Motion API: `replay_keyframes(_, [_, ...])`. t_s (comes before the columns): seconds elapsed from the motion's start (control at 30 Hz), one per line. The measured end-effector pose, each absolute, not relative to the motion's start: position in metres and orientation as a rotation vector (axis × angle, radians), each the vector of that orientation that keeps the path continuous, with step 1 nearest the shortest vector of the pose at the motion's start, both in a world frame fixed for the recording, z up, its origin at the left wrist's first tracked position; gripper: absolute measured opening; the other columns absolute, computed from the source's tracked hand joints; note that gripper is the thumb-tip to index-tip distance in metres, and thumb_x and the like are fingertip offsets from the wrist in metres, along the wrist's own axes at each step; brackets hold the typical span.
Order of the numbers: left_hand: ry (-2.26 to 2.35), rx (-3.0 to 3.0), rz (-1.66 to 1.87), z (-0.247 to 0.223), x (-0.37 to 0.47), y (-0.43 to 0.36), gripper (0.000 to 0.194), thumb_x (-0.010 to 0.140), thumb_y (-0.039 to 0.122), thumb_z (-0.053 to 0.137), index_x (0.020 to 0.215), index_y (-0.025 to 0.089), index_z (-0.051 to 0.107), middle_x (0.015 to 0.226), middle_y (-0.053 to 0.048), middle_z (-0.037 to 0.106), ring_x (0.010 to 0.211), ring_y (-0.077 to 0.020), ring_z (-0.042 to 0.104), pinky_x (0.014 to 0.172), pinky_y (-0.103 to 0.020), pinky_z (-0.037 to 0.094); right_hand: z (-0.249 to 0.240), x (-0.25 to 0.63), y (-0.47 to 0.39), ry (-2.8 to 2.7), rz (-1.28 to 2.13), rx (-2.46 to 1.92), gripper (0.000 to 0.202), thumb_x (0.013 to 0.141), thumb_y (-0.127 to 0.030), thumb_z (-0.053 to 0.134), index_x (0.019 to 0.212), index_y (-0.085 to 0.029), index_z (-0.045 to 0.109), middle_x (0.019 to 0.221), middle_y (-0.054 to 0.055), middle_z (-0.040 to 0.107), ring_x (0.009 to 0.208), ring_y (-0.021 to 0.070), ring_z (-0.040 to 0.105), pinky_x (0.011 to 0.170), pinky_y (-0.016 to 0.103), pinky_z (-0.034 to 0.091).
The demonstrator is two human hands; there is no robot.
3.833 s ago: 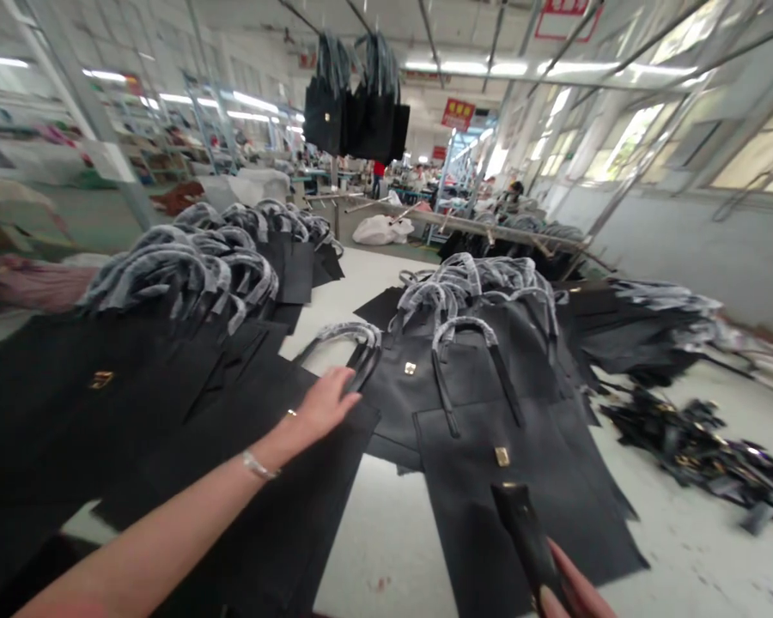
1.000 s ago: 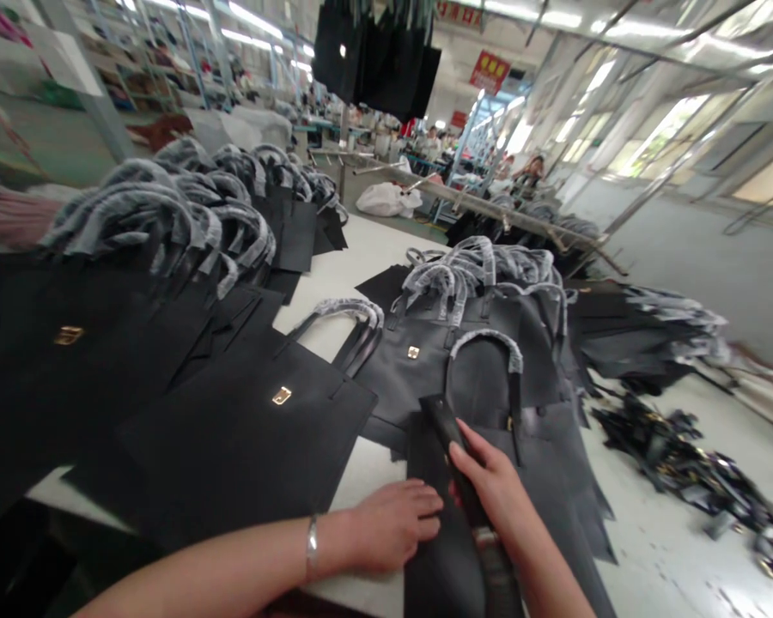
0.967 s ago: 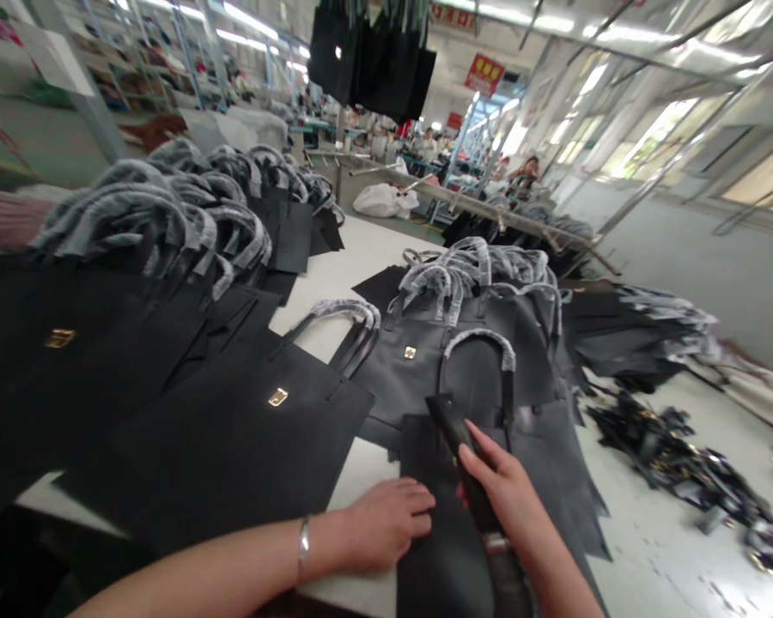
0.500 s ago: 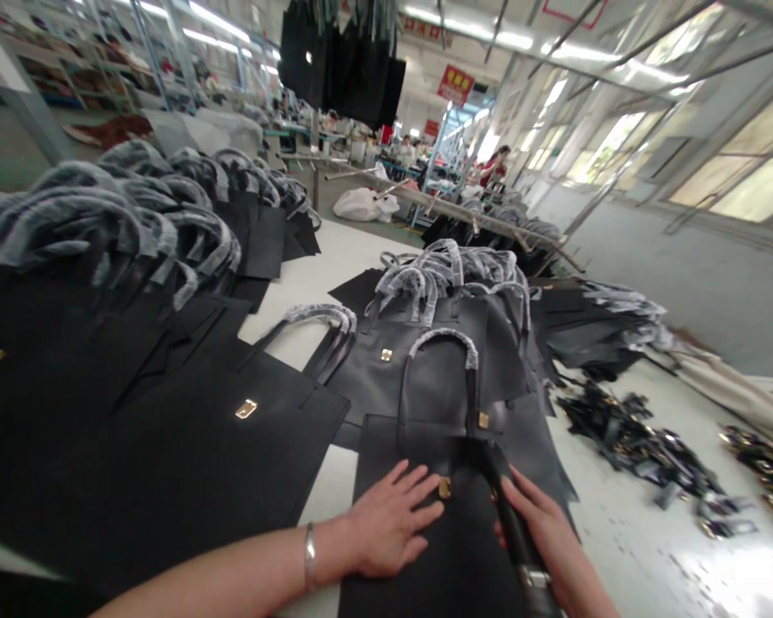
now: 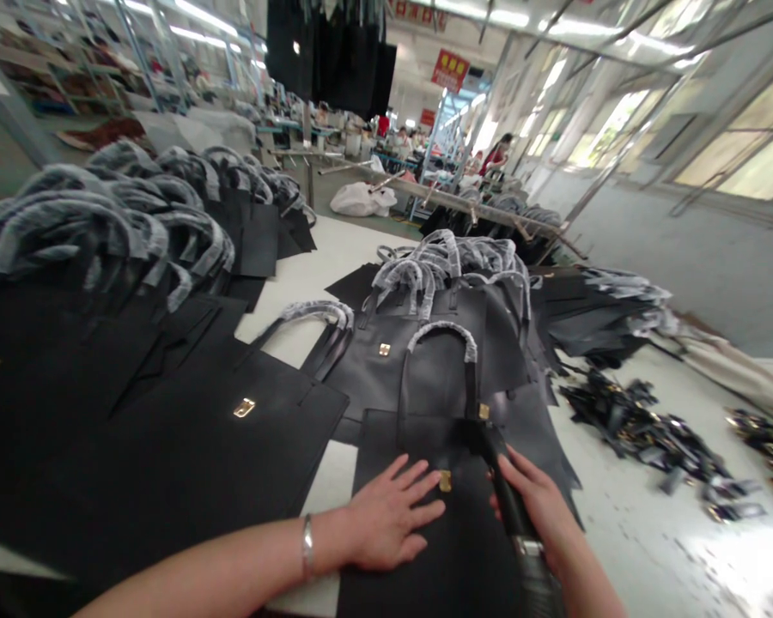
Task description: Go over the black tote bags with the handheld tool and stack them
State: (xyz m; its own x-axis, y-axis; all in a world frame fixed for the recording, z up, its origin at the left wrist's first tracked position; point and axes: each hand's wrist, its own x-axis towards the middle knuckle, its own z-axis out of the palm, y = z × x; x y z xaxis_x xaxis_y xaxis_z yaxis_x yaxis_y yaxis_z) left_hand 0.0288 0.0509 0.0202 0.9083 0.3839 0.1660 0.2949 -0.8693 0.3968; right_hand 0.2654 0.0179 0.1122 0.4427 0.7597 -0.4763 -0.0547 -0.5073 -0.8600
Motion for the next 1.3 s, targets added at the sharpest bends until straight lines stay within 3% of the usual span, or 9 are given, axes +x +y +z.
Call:
replay_keyframes(0.17, [0.441,2.701,0.302,0.027,0.009,0.045,0.053,0.096,0.047,0.031,0.142,0.023,0.034,0.153,-0.006,0.024,0.142,-0.0287,0.014,0.113,-0.056,0.016,0.118,0.285,0.005,-0.545,1.012,-1.848,0.081,0.067,-0.04,0.079,0.137,-0.021,0.042,0.069,-0.001,0.071,0.052,0.0181,0.065,0.047,0.028,0.055])
replay_keyframes(0.37, [0.335,2.669,0.267,0.032,-0.022,0.042,0.053,0.094,0.048,0.038,0.142,0.026,0.035,0.152,-0.005,0.026,0.141,-0.029,0.018,0.113,-0.056,0.016,0.117,0.301,-0.039,-0.435,1.161,-1.891,0.069,0.066,-0.041,0.079,0.124,-0.019,0.051,0.074,0.003,0.072,0.05,0.0189,0.064,0.042,0.027,0.053])
replay_keyframes(0.63, [0.326,2.681,0.281,0.035,-0.023,0.046,0.051,0.091,0.047,0.044,0.138,0.029,0.041,0.149,-0.004,0.033,0.139,-0.0287,0.025,0.112,-0.057,0.017,0.111,0.299,-0.012,-0.487,1.181,-1.851,0.058,0.073,-0.038,0.074,0.123,-0.02,0.05,0.073,0.001,0.071,0.051,0.0174,0.064,0.048,0.028,0.054])
replay_keyframes(0.83, [0.332,2.666,0.308,0.033,-0.023,0.045,0.049,0.09,0.047,0.045,0.136,0.029,0.043,0.153,-0.006,0.022,0.139,-0.0305,0.024,0.112,-0.057,0.017,0.112,0.3,-0.025,-0.449,1.218,-1.881,0.05,0.07,-0.042,0.075,0.11,-0.019,0.057,0.073,0.003,0.071,0.048,0.0179,0.063,0.041,0.027,0.051])
replay_keyframes(1.1, [0.332,2.677,0.298,0.03,-0.024,0.045,0.05,0.092,0.05,0.042,0.137,0.03,0.04,0.154,-0.003,0.021,0.14,-0.029,0.022,0.113,-0.057,0.015,0.113,0.293,-0.011,-0.504,0.95,-1.831,0.073,0.066,-0.043,0.079,0.128,-0.018,0.05,0.068,-0.002,0.071,0.051,0.0156,0.064,0.046,0.025,0.054])
replay_keyframes(1.3, [0.33,2.656,0.291,0.029,-0.024,0.045,0.049,0.092,0.05,0.041,0.137,0.029,0.041,0.153,-0.004,0.022,0.14,-0.0288,0.02,0.113,-0.057,0.014,0.116,0.281,-0.022,-0.545,1.183,-1.865,0.083,0.067,-0.048,0.078,0.136,-0.02,0.043,0.076,0.001,0.073,0.053,0.0196,0.065,0.047,0.03,0.054])
